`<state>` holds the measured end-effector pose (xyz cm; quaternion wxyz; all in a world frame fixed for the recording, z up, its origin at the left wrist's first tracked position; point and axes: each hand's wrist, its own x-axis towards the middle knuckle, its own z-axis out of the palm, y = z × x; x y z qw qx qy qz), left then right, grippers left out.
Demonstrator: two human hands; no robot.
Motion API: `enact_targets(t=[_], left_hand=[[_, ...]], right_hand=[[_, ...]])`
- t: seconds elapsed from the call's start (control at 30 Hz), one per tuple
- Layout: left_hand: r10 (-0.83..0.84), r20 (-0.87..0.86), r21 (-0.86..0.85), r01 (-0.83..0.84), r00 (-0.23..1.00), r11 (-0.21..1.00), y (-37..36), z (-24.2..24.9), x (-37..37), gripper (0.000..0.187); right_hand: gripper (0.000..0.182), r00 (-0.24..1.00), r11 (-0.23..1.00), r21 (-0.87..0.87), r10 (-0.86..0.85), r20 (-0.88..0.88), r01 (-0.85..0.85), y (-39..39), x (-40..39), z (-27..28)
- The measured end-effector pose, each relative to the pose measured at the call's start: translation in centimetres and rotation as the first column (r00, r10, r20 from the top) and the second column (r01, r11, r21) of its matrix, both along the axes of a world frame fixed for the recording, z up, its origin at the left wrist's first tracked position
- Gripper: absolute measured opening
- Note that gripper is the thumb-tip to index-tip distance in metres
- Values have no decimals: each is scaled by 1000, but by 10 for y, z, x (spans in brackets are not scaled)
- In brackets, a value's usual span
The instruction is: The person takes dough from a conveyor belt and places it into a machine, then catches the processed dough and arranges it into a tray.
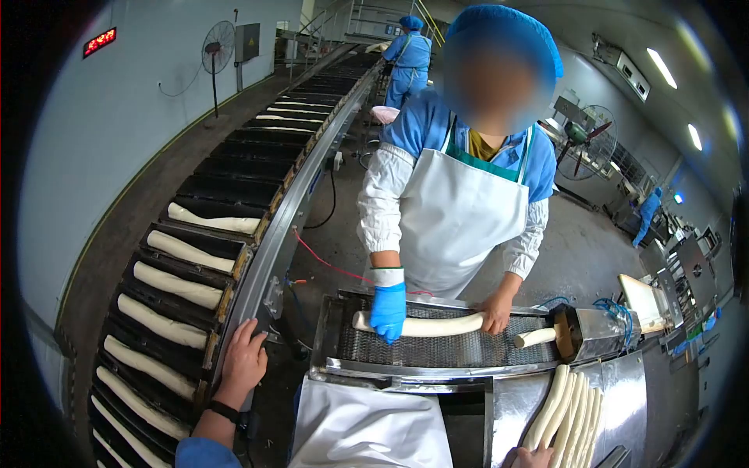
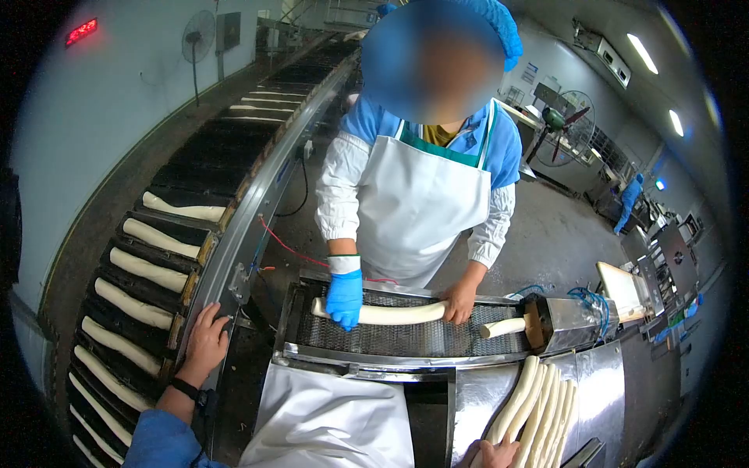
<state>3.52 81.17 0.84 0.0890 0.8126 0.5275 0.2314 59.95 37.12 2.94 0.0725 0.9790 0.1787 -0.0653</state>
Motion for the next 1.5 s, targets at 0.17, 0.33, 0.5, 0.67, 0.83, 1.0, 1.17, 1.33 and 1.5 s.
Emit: enact_targets(t=[0.17,0.33,0.5,0.67,0.83,1.0,1.17,1.33,1.5], left_hand=[[-4,22,15,3,1000,1000,-4,2,0,32],[-7,-21,17,7,1000,1000,-9,0,2,34],[43,8,7,-43,999,999,-26,-7,-1,34],[48,49,12,-49,998,999,-42,-7,-9,33],[45,59,4,-46,997,999,-48,-3,-11,33],[54,83,-12,-53,995,999,-44,-9,-12,32],[14,82,-34,-11,997,999,-17,-15,-8,30],[44,75,-30,-42,996,999,-15,-16,-12,31],[39,63,-13,-38,997,999,-2,-20,-12,32]], right_hand=[[88,999,999,-40,14,-53,-17,-13,21,-25],[65,943,941,321,2,-333,111,2,10,-8],[72,733,786,543,176,-657,297,12,92,-73],[45,710,454,793,389,-586,406,156,-34,87],[69,471,430,898,775,-421,95,289,-88,230],[67,315,396,916,879,-358,-65,381,-189,322],[49,-120,156,987,980,-159,-36,528,-277,302],[50,76,81,961,995,-63,-263,562,-254,209],[49,210,150,582,977,36,-799,514,-178,74]])
